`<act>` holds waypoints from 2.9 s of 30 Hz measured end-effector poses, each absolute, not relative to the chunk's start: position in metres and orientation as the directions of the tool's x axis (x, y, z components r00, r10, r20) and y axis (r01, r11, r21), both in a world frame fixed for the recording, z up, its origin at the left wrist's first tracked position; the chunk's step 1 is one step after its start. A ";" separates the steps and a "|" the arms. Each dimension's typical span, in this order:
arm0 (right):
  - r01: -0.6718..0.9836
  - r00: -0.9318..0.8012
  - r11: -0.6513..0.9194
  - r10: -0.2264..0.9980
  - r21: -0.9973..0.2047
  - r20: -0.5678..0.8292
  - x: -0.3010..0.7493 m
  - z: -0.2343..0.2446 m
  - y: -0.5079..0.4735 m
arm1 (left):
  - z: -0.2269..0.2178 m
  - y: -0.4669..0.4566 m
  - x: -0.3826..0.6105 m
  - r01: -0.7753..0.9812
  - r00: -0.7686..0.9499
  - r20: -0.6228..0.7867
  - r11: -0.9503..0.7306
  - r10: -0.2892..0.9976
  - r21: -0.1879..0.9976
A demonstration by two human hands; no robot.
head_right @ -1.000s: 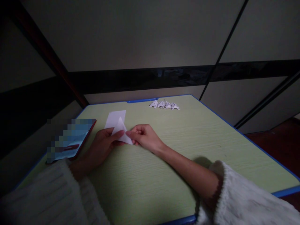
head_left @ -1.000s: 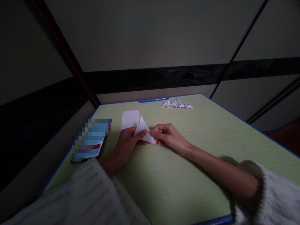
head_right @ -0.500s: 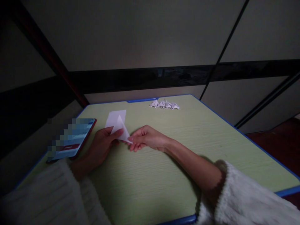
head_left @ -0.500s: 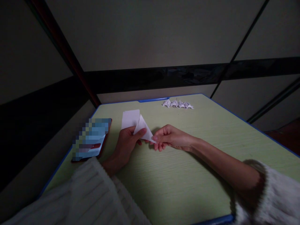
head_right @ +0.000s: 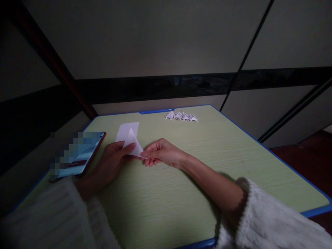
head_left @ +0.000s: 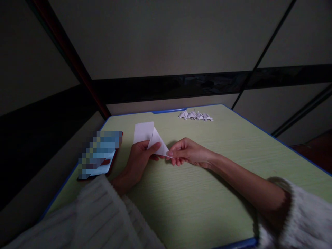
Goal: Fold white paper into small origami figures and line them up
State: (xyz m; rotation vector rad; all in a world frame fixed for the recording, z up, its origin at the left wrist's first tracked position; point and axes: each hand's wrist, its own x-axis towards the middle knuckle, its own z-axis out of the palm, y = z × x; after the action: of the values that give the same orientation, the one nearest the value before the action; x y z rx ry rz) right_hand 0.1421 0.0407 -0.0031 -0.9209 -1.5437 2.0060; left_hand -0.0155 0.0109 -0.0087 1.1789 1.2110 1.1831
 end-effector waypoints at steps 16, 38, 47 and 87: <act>0.072 -0.621 -0.224 0.752 -0.972 -0.220 0.140 -0.004 0.039 | -0.007 0.012 -0.015 -0.035 -0.016 -0.044 0.044 0.999 0.998; 0.113 -0.573 -0.107 0.805 -0.988 -0.153 0.133 -0.003 0.032 | -0.003 0.008 -0.014 0.031 -0.042 -0.026 0.028 0.999 0.999; 0.163 -0.593 -0.078 0.789 -0.984 -0.161 0.132 -0.002 0.030 | -0.004 0.008 -0.015 0.024 -0.057 0.002 -0.001 0.998 1.000; 0.058 -0.596 0.052 0.803 -0.997 0.007 0.118 -0.007 0.019 | 0.002 0.001 -0.012 0.115 -0.196 0.150 -0.129 0.969 0.985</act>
State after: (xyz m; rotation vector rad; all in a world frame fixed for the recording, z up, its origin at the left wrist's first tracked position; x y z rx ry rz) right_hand 0.1182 0.0186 -0.0070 -0.8665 -1.7372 1.6014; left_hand -0.0122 0.0011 0.0018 1.2862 1.3689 1.4189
